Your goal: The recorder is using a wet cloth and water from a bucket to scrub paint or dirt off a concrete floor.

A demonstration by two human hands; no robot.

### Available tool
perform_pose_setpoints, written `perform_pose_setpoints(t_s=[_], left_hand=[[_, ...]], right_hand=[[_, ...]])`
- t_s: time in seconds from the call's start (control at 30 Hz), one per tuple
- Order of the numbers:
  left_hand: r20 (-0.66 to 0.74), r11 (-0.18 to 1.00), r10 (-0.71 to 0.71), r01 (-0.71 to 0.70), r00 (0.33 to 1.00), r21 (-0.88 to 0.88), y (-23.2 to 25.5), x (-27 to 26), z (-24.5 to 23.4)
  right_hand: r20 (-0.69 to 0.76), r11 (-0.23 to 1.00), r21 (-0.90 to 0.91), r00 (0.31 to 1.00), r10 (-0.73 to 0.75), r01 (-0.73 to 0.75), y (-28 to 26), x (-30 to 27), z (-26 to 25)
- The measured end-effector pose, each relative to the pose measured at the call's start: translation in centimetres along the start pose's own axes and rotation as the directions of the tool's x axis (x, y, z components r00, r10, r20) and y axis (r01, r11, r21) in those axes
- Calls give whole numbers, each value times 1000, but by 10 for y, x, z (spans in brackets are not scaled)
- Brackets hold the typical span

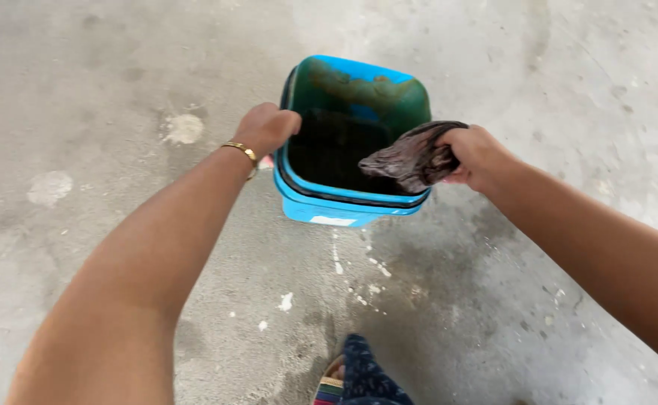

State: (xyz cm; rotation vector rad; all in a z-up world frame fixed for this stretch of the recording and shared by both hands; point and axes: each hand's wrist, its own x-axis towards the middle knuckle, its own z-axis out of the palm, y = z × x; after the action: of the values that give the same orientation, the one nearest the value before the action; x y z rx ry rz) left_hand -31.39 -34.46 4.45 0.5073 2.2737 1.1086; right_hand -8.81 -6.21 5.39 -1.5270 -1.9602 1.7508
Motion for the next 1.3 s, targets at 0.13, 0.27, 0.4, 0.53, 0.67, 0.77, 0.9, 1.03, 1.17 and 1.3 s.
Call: perform_pose_setpoints(t_s=[0.13, 0.27, 0.4, 0.53, 0.67, 0.77, 0.9, 1.03, 1.17, 1.3], left_hand=[[-62, 994, -108, 108, 992, -2, -36, 0, -60], [-99, 985, -141, 150, 985, 83, -73, 5, -116], [-112, 968, -203, 217, 973, 124, -107, 9, -149], [-45, 962, -233, 237, 971, 139, -137, 21, -162], [97, 940, -336, 327, 937, 98, -165, 57, -181], [63, 813, -542, 504, 838, 292, -139, 80, -191], [-210, 637, 54, 128, 976, 760, -79, 84, -152], [-169, 628, 441, -168, 882, 760, 12, 39, -59], [-151, 658, 487, -248, 860, 711, 14, 55, 17], [-209, 638, 554, -251, 806, 728, -8, 51, 57]], right_hand=[[148, 925, -282, 964, -221, 255, -56, -38, 67], [179, 939, -221, 958, -225, 262, -112, -38, 79], [213, 957, -24, 937, -277, 289, -159, -37, 47], [229, 946, 2, 921, -316, 324, -157, 2, -14], [279, 932, -15, 897, -344, 362, -119, 23, -53], [167, 943, -137, 946, -280, 303, -84, 55, -67], [93, 967, -2, 962, -255, 256, -37, 70, -54], [182, 958, -139, 958, -222, 249, 26, 67, -23], [426, 823, -509, 904, -14, 252, 116, 115, -19], [512, 447, -609, 755, -410, 655, 143, 125, 5]])
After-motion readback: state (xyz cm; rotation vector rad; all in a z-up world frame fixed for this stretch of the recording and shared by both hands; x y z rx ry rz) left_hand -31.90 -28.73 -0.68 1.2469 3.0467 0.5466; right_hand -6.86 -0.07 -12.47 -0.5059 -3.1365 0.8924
